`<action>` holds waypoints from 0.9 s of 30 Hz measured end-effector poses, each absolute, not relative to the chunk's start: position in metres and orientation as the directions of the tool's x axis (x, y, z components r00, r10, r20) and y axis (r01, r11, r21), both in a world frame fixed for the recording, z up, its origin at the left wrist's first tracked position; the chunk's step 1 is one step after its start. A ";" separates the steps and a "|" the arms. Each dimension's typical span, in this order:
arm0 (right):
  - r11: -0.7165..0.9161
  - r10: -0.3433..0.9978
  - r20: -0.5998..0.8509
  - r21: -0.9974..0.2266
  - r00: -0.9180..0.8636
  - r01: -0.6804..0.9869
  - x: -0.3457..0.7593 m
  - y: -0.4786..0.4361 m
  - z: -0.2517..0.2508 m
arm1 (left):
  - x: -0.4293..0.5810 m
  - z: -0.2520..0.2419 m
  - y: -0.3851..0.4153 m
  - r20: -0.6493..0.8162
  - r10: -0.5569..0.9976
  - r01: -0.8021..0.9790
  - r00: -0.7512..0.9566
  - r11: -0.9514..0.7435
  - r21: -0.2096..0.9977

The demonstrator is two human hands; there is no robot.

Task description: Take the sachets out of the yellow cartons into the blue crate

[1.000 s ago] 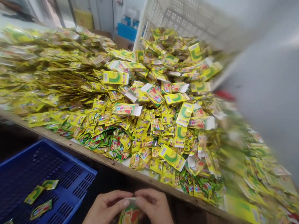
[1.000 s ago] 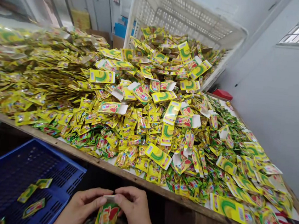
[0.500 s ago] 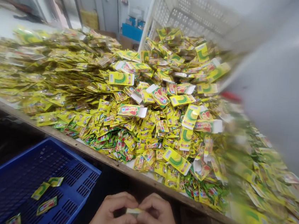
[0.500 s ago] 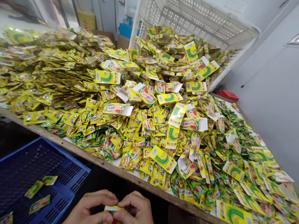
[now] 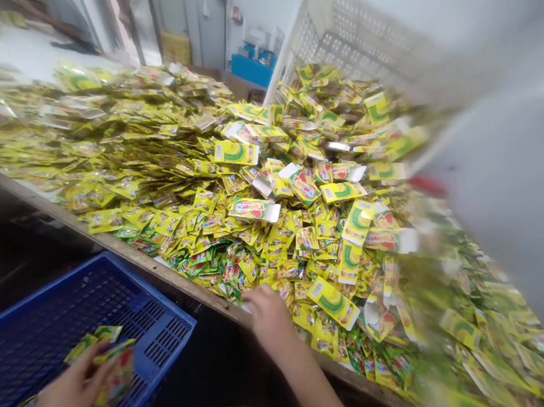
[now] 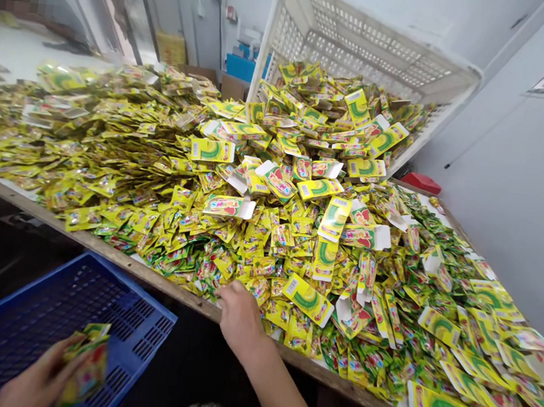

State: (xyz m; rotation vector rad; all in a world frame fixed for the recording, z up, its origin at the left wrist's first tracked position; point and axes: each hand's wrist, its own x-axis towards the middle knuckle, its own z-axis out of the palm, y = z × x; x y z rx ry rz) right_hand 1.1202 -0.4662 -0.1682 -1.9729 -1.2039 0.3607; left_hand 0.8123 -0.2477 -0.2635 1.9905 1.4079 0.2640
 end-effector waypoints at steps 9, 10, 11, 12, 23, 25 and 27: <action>-0.395 0.882 0.050 -0.466 0.469 0.792 1.139 -0.426 -0.177 | 0.948 -0.193 -0.266 0.344 0.473 0.241 0.811 -0.806 0.540; -0.383 0.869 0.086 -0.504 0.487 0.774 1.141 -0.430 -0.176 | 0.969 -0.185 -0.274 0.307 0.491 0.199 0.815 -0.735 0.648; -0.361 0.843 0.140 -0.570 0.520 0.738 1.144 -0.435 -0.175 | 0.985 -0.180 -0.279 0.268 0.527 0.171 0.807 -0.642 0.748; -0.323 0.800 0.197 -0.654 0.567 0.684 1.147 -0.440 -0.172 | 0.995 -0.176 -0.282 0.227 0.567 0.148 0.792 -0.539 0.829; -0.017 0.803 0.090 -0.985 0.590 0.173 1.145 -0.477 -0.132 | 1.032 -0.146 -0.317 -0.231 0.420 0.201 0.877 0.115 0.973; -0.074 0.796 0.115 -0.956 0.594 0.284 1.143 -0.481 -0.134 | 1.037 -0.139 -0.332 -0.233 0.360 0.205 0.903 0.116 0.972; -0.120 0.762 0.105 -0.947 0.639 0.298 1.144 -0.487 -0.140 | 1.038 -0.133 -0.345 -0.251 0.281 0.224 0.926 0.125 0.967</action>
